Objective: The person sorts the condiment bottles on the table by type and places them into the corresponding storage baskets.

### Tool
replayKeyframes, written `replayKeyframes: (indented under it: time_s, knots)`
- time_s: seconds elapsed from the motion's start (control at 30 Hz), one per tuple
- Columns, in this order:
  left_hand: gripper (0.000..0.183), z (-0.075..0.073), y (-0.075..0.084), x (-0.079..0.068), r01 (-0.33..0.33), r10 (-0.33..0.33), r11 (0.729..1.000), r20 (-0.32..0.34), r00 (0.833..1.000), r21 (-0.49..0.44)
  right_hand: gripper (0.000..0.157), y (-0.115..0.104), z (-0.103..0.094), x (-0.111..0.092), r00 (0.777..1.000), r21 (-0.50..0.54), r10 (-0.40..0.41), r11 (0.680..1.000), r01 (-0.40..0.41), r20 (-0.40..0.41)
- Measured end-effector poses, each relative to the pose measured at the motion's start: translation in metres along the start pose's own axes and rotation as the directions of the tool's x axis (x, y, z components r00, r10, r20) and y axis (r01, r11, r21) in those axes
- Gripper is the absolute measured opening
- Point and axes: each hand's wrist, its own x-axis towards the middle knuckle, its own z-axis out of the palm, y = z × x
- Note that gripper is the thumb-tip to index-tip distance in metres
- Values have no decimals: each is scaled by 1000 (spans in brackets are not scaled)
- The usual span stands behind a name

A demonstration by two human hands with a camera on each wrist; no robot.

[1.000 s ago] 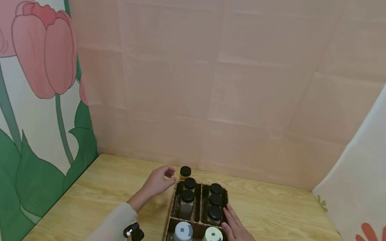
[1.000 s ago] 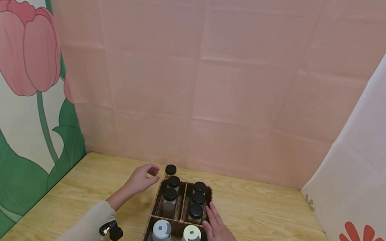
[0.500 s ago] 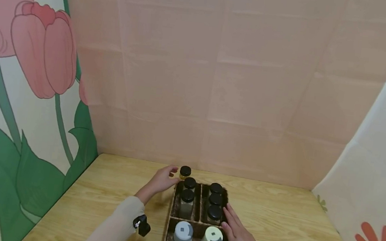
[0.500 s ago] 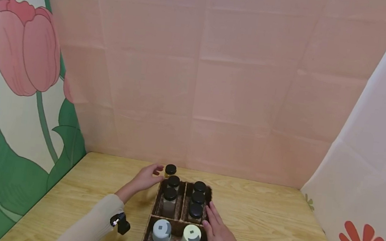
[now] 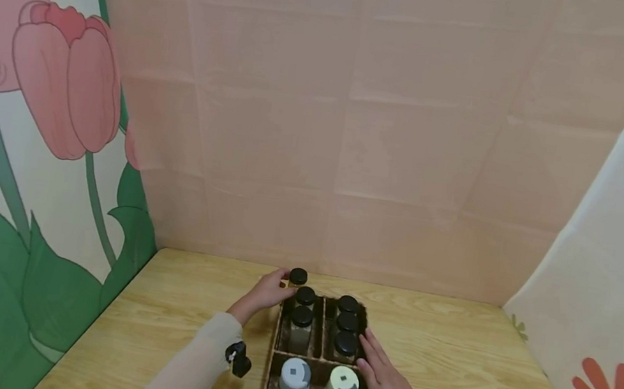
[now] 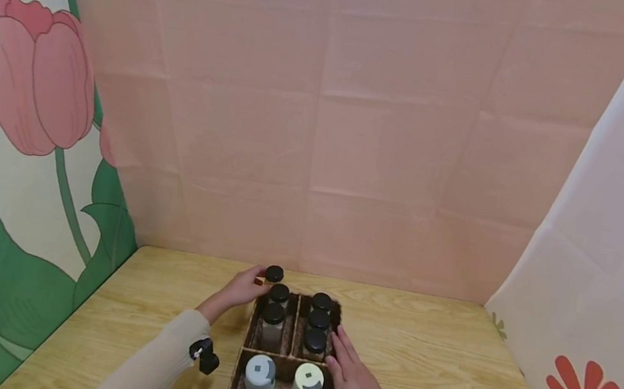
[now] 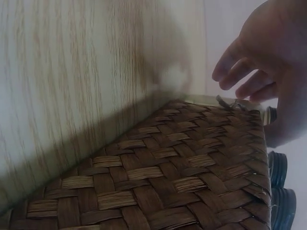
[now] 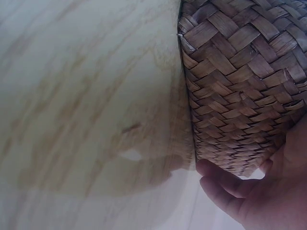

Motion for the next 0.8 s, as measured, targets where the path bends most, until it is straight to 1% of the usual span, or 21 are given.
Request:
replayKeyframes:
  time_s: [0.1, 0.47, 0.8]
  knots:
    - [45, 2, -2, 2, 10, -10, 1000, 7, 1000, -8, 62, 0, 1, 1, 1000, 1, 9, 1000, -9, 4]
    - [51, 3, -2, 5, 54, -53, 998, 36, 998, -34, 63, 1, 0, 2, 1000, -7, 6, 1000, -6, -1]
    - [56, 7, -4, 9, 96, -93, 989, 28, 995, -112, 60, 1, -1, 0, 1000, 3, 0, 1000, 0, -1]
